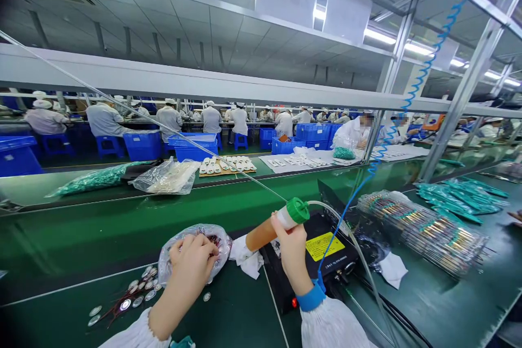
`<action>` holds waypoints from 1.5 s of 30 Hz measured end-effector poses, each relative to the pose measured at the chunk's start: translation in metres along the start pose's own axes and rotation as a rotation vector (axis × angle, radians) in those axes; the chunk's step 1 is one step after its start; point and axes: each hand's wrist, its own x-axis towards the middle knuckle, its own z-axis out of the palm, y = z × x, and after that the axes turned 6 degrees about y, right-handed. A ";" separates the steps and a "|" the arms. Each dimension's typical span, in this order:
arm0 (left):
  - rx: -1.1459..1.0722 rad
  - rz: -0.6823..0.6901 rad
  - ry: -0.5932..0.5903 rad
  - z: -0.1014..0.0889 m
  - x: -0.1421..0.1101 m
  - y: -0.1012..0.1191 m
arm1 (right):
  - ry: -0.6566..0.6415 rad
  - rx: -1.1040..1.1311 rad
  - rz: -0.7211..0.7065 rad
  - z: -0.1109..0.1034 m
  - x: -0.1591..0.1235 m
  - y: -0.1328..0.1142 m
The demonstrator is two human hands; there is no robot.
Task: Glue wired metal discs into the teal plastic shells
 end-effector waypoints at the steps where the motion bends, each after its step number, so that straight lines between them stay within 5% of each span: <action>1: 0.001 0.006 0.000 0.004 -0.001 0.002 | -0.003 -0.016 -0.009 -0.002 0.000 -0.001; 9: -0.005 0.039 0.007 0.015 0.000 0.015 | -0.020 -0.126 -0.077 -0.018 0.008 -0.018; 19: -0.015 0.011 0.004 0.005 -0.002 0.005 | -0.063 -0.136 -0.196 -0.004 -0.004 -0.058; 29: -0.053 0.020 0.011 -0.017 -0.013 -0.003 | -0.109 -0.218 -0.171 0.005 -0.017 -0.032; 45: -0.056 0.043 0.038 -0.005 -0.014 0.003 | -0.131 -0.174 -0.364 0.009 -0.022 -0.042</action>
